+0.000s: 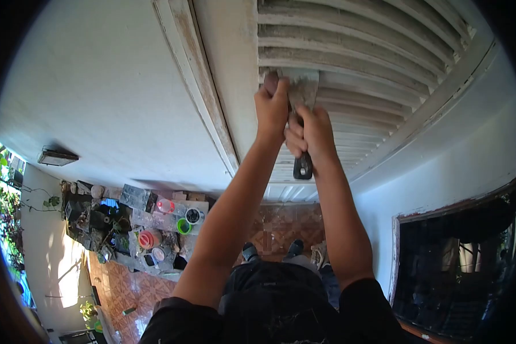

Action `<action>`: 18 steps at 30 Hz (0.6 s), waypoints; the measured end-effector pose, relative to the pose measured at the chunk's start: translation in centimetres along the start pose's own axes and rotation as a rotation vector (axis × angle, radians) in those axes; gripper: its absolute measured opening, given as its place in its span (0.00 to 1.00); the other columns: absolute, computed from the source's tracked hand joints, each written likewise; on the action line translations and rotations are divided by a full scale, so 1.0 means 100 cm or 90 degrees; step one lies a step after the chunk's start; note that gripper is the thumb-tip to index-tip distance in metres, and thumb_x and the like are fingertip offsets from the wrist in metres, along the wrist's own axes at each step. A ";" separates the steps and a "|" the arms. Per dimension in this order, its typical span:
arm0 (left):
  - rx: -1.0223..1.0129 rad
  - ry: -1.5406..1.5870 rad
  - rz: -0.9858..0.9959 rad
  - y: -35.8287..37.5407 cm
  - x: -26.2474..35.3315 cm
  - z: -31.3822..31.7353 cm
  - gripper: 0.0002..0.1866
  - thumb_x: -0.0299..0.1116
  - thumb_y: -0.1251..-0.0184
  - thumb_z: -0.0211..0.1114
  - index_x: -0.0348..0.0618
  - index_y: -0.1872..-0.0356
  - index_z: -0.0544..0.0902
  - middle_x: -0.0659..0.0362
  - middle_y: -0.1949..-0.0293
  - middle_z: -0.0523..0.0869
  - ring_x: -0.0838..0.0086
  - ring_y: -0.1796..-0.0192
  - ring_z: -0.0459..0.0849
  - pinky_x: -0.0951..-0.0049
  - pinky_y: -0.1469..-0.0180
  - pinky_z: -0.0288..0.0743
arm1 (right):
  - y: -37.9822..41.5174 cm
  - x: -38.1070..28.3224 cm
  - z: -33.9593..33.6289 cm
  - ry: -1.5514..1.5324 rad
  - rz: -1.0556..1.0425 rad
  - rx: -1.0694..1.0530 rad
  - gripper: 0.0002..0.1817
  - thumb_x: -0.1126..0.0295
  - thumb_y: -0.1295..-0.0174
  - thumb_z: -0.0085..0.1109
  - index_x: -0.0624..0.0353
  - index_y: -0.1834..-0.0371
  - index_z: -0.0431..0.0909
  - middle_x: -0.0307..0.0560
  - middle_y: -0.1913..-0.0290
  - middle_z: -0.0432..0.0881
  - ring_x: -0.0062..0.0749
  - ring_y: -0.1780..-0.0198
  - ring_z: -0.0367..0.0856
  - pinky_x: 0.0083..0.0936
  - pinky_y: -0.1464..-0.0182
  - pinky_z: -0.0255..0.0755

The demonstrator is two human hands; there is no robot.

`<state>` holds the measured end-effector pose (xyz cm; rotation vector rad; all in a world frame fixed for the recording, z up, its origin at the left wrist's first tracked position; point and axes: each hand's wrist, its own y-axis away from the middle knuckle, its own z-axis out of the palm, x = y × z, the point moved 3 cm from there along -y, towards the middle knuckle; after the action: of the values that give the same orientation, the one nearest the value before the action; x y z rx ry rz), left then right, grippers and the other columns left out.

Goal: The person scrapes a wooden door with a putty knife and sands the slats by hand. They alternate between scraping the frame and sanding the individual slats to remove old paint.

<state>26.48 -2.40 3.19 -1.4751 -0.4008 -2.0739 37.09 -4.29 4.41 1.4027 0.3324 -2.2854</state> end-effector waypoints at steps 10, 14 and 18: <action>-0.022 0.007 -0.064 0.021 -0.019 -0.013 0.17 0.40 0.31 0.65 0.37 0.73 0.78 0.66 0.76 0.75 0.82 0.72 0.69 0.73 0.69 0.65 | 0.020 0.011 -0.005 0.001 0.056 0.033 0.07 0.65 0.22 0.43 0.56 0.56 0.67 0.33 0.84 0.62 0.16 0.91 0.57 0.21 0.92 0.55; -0.001 0.037 -0.035 0.018 -0.023 -0.009 0.15 0.43 0.30 0.66 0.41 0.70 0.80 0.66 0.77 0.76 0.83 0.77 0.71 0.78 0.75 0.63 | 0.020 0.012 -0.005 -0.002 0.052 0.017 0.08 0.65 0.22 0.43 0.57 0.57 0.67 0.33 0.84 0.62 0.17 0.91 0.58 0.21 0.92 0.56; -0.061 0.037 -0.117 0.021 -0.025 -0.023 0.17 0.44 0.30 0.68 0.44 0.73 0.77 0.67 0.78 0.75 0.83 0.79 0.68 0.76 0.76 0.61 | 0.015 0.025 -0.017 0.016 0.058 0.019 0.10 0.62 0.21 0.44 0.57 0.57 0.66 0.34 0.84 0.63 0.18 0.91 0.59 0.21 0.91 0.57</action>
<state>26.53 -4.66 -0.17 -1.4756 -0.4347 -2.3042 38.13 -5.46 1.42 1.4317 0.2383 -2.2089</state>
